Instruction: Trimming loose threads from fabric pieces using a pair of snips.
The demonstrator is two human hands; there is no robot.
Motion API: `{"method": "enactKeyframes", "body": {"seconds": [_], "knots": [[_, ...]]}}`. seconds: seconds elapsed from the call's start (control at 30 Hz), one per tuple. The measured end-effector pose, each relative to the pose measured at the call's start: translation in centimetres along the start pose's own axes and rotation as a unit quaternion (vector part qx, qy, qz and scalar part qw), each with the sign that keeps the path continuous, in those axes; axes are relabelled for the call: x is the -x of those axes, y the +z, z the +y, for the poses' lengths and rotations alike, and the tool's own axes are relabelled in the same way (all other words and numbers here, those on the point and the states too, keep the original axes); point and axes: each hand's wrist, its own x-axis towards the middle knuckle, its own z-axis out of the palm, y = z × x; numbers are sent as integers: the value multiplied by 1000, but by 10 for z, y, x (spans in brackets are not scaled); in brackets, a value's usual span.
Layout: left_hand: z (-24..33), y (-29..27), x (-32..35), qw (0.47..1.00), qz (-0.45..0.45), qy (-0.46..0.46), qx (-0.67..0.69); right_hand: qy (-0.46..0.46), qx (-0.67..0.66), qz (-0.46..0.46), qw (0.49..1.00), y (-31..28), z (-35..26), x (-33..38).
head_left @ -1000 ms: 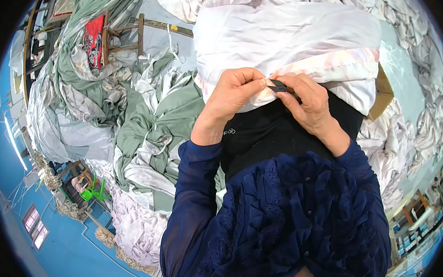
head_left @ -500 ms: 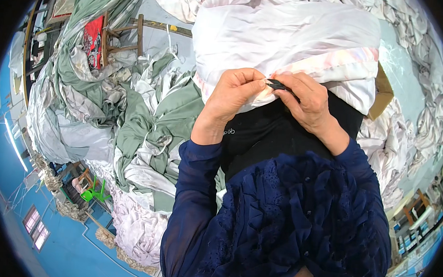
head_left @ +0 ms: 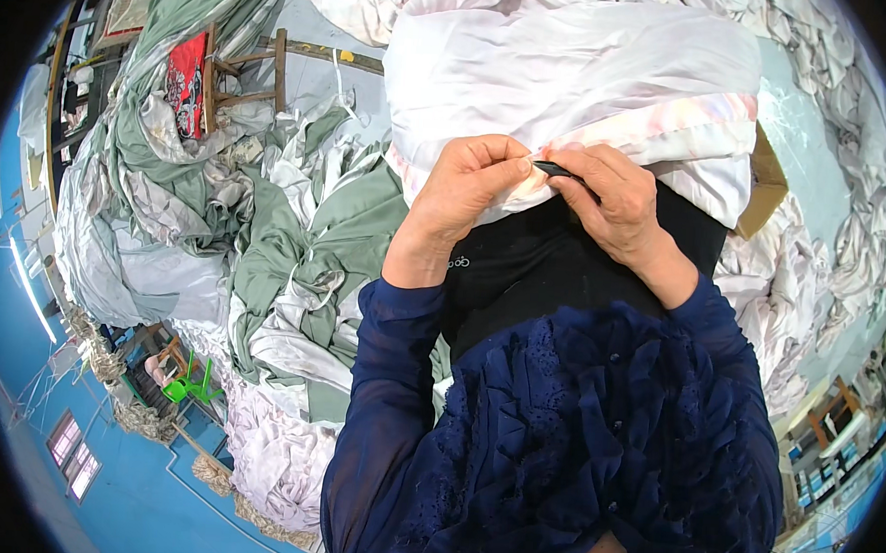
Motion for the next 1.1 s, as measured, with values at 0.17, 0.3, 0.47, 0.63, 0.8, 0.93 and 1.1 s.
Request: {"method": "enactKeyframes", "body": {"seconds": [0.17,0.3,0.47,0.63,0.8,0.93,1.1], "knots": [[5,5,1,1000,-6,8,8,44,-43,-13,998,-3,0,0],[5,4,1,1000,-3,7,10,102,-58,21,993,-10,3,4],[4,7,-3,998,19,-13,-65,183,-106,5,977,-13,3,6],[4,6,6,991,31,25,-125,200,-201,-88,955,-3,-6,-7],[2,15,10,992,34,53,-106,166,-193,-102,962,-5,0,-11],[8,13,15,987,43,49,-148,168,-151,-131,965,-10,1,-10],[13,12,16,960,87,65,-258,163,-137,-52,976,-22,2,-4]]}}
